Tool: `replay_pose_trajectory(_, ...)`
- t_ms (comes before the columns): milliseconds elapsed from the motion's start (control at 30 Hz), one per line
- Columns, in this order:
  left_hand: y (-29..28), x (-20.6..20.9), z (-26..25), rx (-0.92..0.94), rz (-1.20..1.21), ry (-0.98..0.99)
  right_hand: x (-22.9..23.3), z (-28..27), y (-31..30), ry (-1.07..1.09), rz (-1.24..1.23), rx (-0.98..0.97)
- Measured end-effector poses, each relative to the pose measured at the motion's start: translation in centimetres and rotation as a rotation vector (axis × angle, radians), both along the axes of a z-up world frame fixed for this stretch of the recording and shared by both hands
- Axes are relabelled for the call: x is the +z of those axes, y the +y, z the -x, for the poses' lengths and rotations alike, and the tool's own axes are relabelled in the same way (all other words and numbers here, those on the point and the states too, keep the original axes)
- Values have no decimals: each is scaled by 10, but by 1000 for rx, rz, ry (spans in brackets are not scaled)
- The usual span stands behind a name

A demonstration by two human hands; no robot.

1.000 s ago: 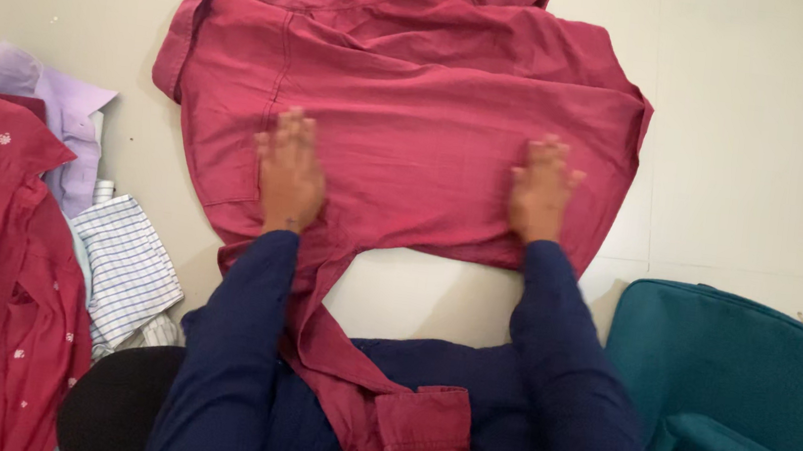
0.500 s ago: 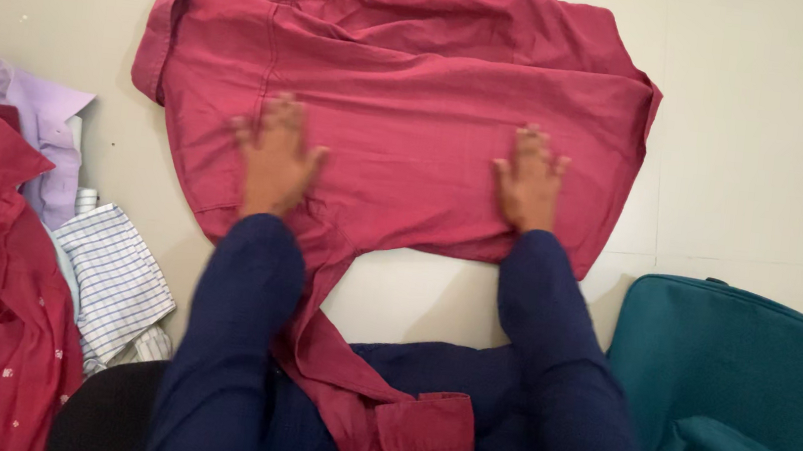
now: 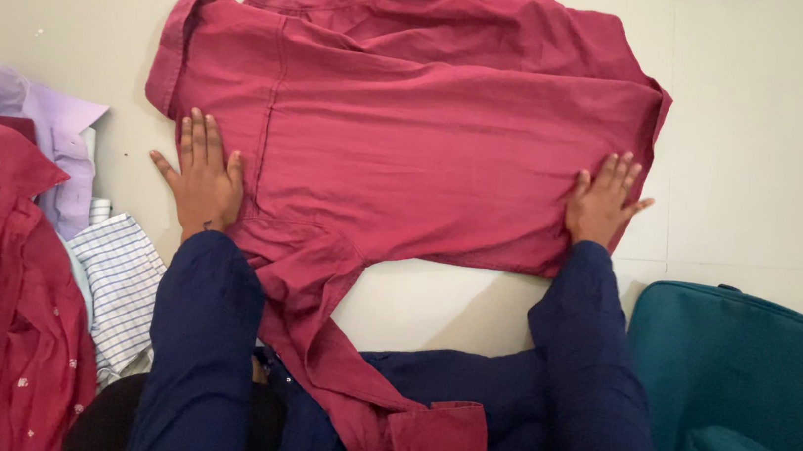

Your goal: The person folds a shirt by laying it flat, folding in the sleeves, and then folding the body of the shirt into a rectangular shape.

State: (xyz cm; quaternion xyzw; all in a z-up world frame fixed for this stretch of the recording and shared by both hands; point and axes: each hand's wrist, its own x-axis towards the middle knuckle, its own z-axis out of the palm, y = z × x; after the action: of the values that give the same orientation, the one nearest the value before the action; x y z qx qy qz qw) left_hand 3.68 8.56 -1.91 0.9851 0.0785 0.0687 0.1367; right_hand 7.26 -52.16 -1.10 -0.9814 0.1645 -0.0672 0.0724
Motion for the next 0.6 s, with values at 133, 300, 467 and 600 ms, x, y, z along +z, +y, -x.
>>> replay_pose_trajectory(133, 0, -3, -1, -5, -16, -32, 15, -18, 84, -149, -1, 381)
replay_pose_trajectory(300, -4, -1, 0, 15, -44, -40, 4, -20, 271, -156, -28, 867)
replay_pose_trajectory(467, -4, 0, -1, 20, -43, -48, -9, -5, 399, -16, -184, 987)
replay_pose_trajectory(600, -6, -1, -1, 21, -50, -53, -13, -35, 371, -66, -138, 883)
